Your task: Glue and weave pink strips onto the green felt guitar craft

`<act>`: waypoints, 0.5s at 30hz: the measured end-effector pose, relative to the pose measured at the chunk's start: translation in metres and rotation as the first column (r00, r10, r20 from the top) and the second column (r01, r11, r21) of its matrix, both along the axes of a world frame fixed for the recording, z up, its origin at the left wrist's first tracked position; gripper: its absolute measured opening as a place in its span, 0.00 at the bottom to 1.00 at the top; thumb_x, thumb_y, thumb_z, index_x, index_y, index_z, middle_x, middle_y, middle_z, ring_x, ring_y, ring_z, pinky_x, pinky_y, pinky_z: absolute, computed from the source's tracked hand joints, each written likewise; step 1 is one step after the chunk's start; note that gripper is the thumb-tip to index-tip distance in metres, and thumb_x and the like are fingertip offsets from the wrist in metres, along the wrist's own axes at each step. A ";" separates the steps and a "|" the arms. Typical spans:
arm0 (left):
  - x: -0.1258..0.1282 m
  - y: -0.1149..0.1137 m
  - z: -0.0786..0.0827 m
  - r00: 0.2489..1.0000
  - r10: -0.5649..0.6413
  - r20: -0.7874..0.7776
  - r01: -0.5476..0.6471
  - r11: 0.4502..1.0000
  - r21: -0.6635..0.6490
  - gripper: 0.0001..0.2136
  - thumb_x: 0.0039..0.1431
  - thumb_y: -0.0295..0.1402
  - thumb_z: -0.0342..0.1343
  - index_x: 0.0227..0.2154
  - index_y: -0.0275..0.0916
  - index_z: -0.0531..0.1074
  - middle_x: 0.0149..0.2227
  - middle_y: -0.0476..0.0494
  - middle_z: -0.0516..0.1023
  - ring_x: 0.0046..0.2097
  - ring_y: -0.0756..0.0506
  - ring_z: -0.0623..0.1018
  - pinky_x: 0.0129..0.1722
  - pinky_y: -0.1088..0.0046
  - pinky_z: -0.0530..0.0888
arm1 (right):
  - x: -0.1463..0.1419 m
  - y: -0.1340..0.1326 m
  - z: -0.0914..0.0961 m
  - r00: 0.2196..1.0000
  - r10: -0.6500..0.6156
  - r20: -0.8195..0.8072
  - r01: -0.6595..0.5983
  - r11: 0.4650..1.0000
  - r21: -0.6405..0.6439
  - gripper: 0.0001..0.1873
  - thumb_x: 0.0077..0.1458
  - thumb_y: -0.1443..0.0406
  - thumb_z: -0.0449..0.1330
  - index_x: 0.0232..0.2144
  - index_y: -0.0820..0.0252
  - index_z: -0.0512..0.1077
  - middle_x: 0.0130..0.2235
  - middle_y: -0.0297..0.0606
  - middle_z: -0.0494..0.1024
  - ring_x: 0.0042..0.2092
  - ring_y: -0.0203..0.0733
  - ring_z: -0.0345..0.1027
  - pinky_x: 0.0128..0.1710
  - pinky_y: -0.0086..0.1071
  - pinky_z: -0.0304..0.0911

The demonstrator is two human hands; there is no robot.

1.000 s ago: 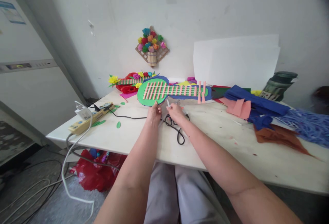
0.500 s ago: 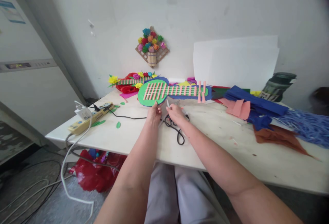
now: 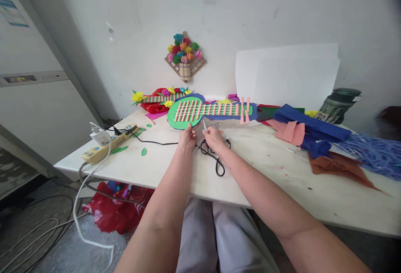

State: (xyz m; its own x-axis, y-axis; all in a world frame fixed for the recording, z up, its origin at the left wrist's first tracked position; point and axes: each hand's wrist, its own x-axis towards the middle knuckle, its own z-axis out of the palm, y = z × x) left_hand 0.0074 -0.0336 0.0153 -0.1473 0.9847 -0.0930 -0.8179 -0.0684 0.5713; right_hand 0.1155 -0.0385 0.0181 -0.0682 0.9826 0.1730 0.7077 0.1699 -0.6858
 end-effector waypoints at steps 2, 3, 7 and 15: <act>0.000 0.000 0.000 1.000 -0.002 -0.001 0.002 1.000 -0.003 0.15 0.61 0.26 0.45 0.51 0.33 0.62 0.32 0.39 0.77 0.15 0.60 0.59 0.12 0.89 0.56 | -0.001 0.002 -0.002 1.000 0.004 0.007 -0.004 1.000 -0.014 0.13 0.56 0.59 0.48 0.29 0.59 0.68 0.22 0.32 0.73 0.22 0.33 0.66 0.26 0.26 0.57; 0.000 0.000 0.000 1.000 -0.002 -0.003 0.002 1.000 -0.006 0.15 0.61 0.26 0.45 0.51 0.33 0.62 0.32 0.39 0.77 0.15 0.60 0.59 0.12 0.89 0.56 | -0.002 0.003 -0.003 1.000 0.004 0.009 -0.003 1.000 -0.017 0.13 0.56 0.59 0.48 0.29 0.59 0.68 0.22 0.32 0.73 0.22 0.33 0.66 0.26 0.27 0.57; 0.000 0.000 0.000 1.000 -0.004 -0.006 0.004 1.000 -0.006 0.15 0.61 0.26 0.45 0.50 0.34 0.62 0.31 0.39 0.77 0.15 0.60 0.59 0.12 0.89 0.56 | -0.004 0.008 -0.006 1.000 -0.002 0.009 0.002 1.000 -0.005 0.13 0.55 0.58 0.49 0.29 0.59 0.68 0.22 0.33 0.73 0.23 0.34 0.67 0.26 0.27 0.57; 0.001 0.002 -0.001 1.000 -0.017 -0.026 0.017 1.000 -0.012 0.14 0.60 0.26 0.46 0.49 0.34 0.63 0.31 0.40 0.76 0.15 0.60 0.59 0.12 0.88 0.56 | -0.003 0.009 -0.005 1.000 0.016 0.013 -0.016 1.000 0.007 0.13 0.55 0.59 0.48 0.28 0.60 0.69 0.21 0.32 0.72 0.21 0.33 0.65 0.25 0.27 0.56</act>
